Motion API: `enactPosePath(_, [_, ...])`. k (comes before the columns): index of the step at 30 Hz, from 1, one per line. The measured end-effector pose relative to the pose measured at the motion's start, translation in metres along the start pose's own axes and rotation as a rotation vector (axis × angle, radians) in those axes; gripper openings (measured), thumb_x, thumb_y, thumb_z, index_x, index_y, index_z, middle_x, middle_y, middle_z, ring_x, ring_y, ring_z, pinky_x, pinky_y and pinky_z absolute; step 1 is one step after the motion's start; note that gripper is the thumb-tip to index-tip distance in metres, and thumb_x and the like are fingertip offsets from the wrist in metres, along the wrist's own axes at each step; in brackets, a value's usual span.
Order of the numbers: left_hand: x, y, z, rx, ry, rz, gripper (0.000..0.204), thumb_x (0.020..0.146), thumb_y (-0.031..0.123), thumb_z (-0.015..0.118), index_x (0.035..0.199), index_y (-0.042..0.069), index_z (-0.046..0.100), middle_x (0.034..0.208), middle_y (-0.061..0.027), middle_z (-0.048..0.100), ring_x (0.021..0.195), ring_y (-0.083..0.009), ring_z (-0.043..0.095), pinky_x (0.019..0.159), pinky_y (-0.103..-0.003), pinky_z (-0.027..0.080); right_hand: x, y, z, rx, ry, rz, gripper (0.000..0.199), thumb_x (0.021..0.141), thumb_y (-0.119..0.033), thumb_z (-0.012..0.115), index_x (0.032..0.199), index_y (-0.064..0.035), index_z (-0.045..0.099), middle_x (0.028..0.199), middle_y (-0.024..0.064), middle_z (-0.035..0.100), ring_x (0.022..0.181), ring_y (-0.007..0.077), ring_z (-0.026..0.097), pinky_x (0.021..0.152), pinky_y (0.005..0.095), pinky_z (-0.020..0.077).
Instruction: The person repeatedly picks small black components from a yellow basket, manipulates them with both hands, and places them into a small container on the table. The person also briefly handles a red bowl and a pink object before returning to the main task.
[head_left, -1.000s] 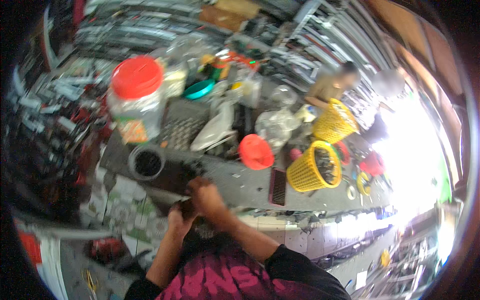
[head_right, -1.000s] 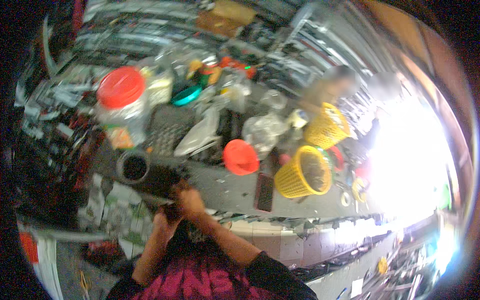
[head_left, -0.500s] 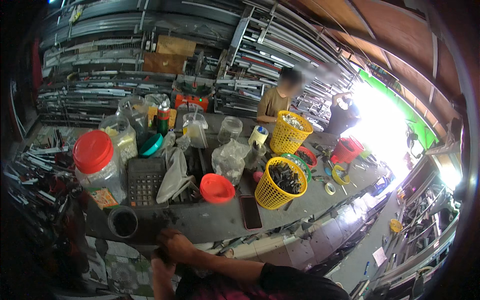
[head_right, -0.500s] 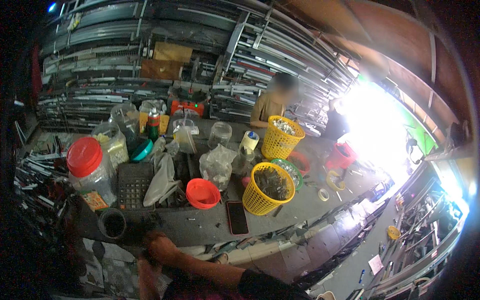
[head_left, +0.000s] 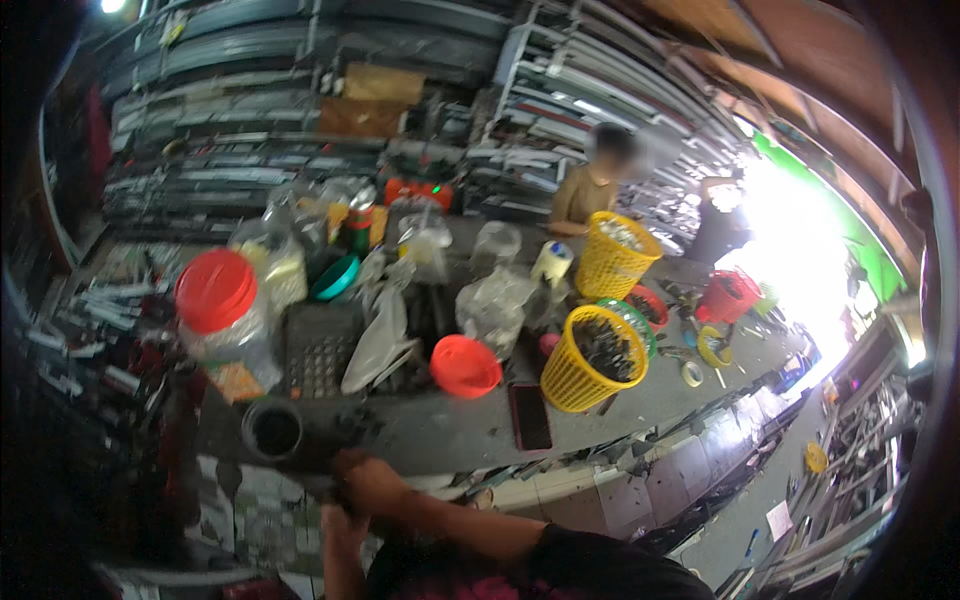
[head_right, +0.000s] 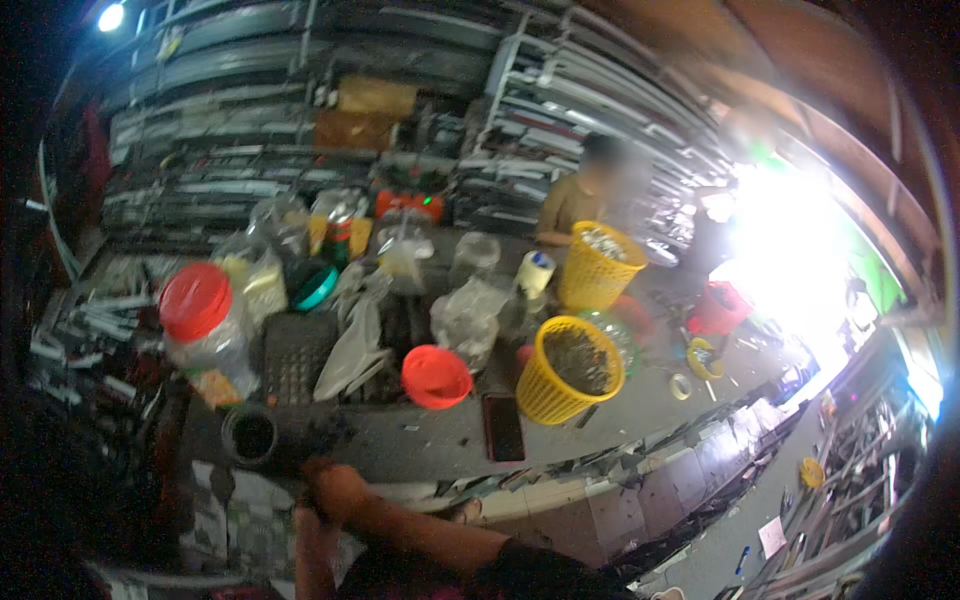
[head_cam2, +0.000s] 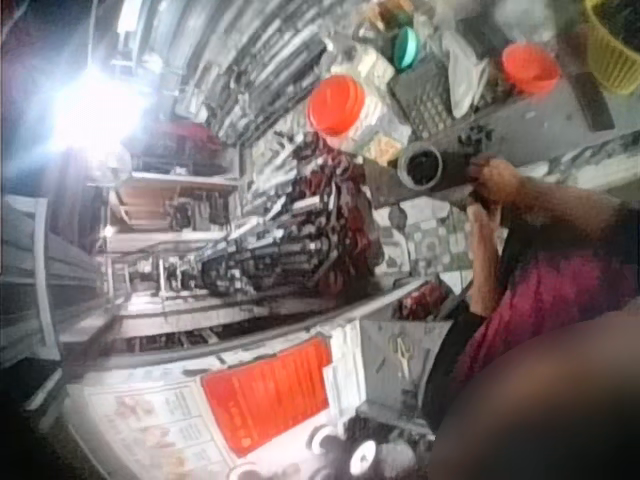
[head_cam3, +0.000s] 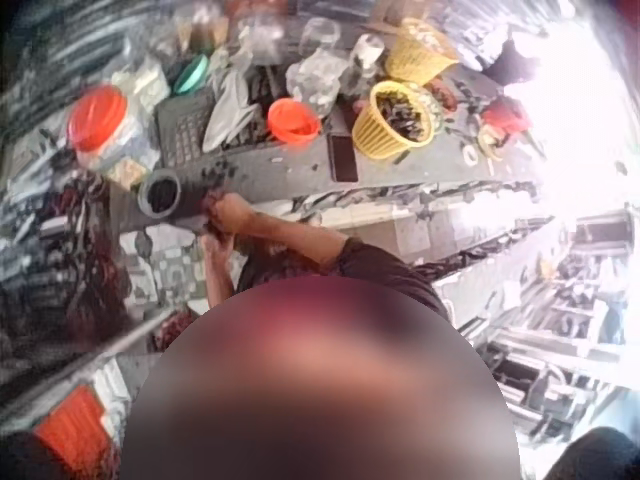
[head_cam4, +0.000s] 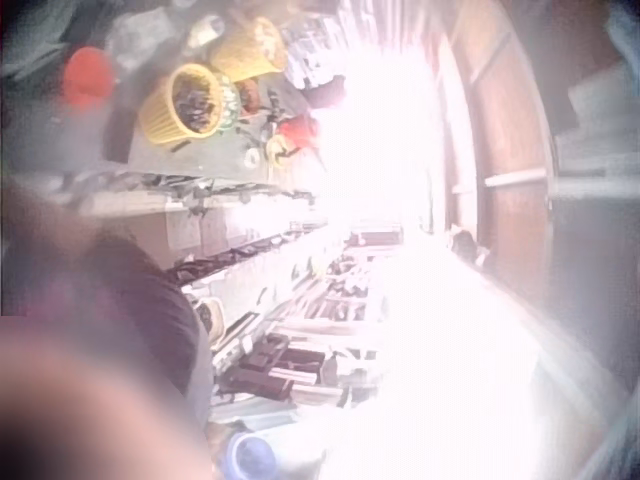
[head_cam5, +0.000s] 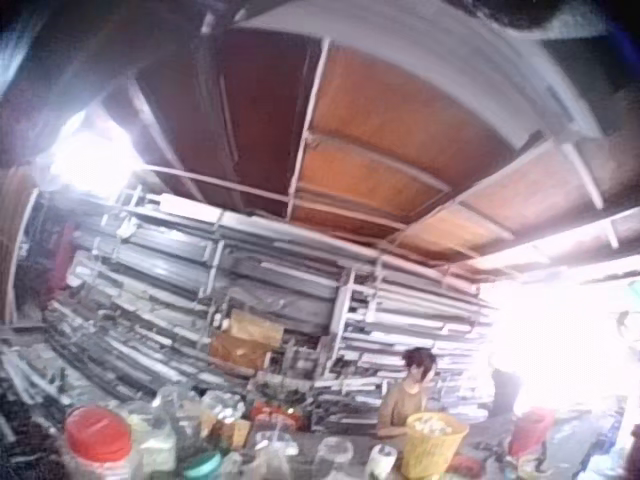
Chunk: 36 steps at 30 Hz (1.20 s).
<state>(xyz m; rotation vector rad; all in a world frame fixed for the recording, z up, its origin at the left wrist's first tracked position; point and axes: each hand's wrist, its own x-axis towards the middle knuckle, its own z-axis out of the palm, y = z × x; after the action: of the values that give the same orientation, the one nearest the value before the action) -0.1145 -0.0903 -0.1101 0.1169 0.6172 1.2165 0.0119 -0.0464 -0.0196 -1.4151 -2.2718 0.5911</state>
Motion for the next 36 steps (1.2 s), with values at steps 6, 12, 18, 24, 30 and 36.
enactPosePath(6, [-0.006, -0.010, -0.020, 0.122, 0.098, 0.003, 0.035, 0.108, 0.023, 0.046, 0.133, 0.004, 0.060, 0.121, -0.0122, 0.068, 0.101, -0.0247, 0.070, 0.084, -0.042, 0.062, -0.041, -0.006, -0.026, 0.084, -0.089, -0.146, 0.025, 0.092, -0.022, 0.067, 0.109, -0.0043, 0.073, 0.113, 0.0222, 0.070, 0.105, 0.0435, 0.067, 0.090, 0.0510, 0.0560])
enactPosePath(12, [-0.017, -0.014, 0.015, -0.324, 0.125, -0.207, 0.031, 0.108, 0.023, 0.044, 0.115, -0.002, 0.063, 0.111, -0.0185, 0.069, 0.103, -0.0333, 0.069, 0.099, -0.052, 0.057, -0.027, 0.029, -0.080, -0.092, 0.318, 0.041, 0.022, 0.088, -0.013, 0.076, 0.105, 0.0001, 0.071, 0.107, 0.0224, 0.069, 0.101, 0.0462, 0.067, 0.086, 0.0527, 0.0552])
enactPosePath(18, [-0.004, -0.022, 0.005, -0.264, 0.130, -0.160, 0.027, 0.108, 0.019, 0.045, 0.107, -0.002, 0.063, 0.105, -0.0186, 0.069, 0.097, -0.0341, 0.068, 0.093, -0.050, 0.059, -0.021, 0.071, -0.074, -0.127, 0.269, 0.153, 0.024, 0.089, -0.017, 0.078, 0.107, -0.0020, 0.073, 0.110, 0.0227, 0.071, 0.101, 0.0458, 0.069, 0.087, 0.0519, 0.0561])
enactPosePath(24, [-0.004, -0.018, -0.004, -0.372, 0.138, -0.205, 0.031, 0.109, 0.023, 0.044, 0.105, -0.001, 0.064, 0.101, -0.0168, 0.071, 0.091, -0.0335, 0.070, 0.087, -0.050, 0.061, -0.014, 0.084, -0.061, -0.251, 0.214, 0.141, 0.019, 0.085, -0.014, 0.071, 0.102, -0.0079, 0.073, 0.113, 0.0239, 0.071, 0.098, 0.0437, 0.072, 0.087, 0.0510, 0.0595])
enactPosePath(30, [0.001, -0.010, 0.006, -0.332, 0.155, -0.291, 0.033, 0.110, 0.030, 0.046, 0.118, 0.005, 0.066, 0.120, -0.0139, 0.071, 0.107, -0.0337, 0.070, 0.094, -0.052, 0.061, -0.017, 0.043, -0.045, -0.003, -0.048, 0.104, 0.018, 0.090, -0.019, 0.070, 0.099, -0.0049, 0.076, 0.105, 0.0186, 0.072, 0.108, 0.0396, 0.067, 0.097, 0.0492, 0.0521])
enactPosePath(36, [0.001, -0.012, 0.009, -0.283, 0.145, -0.176, 0.034, 0.110, 0.030, 0.044, 0.116, 0.006, 0.068, 0.118, -0.0126, 0.073, 0.107, -0.0315, 0.072, 0.096, -0.050, 0.061, -0.021, 0.016, -0.041, -0.264, -0.057, -0.275, 0.039, 0.086, -0.021, 0.072, 0.121, -0.0046, 0.070, 0.117, 0.0173, 0.068, 0.121, 0.0372, 0.058, 0.104, 0.0483, 0.0509])
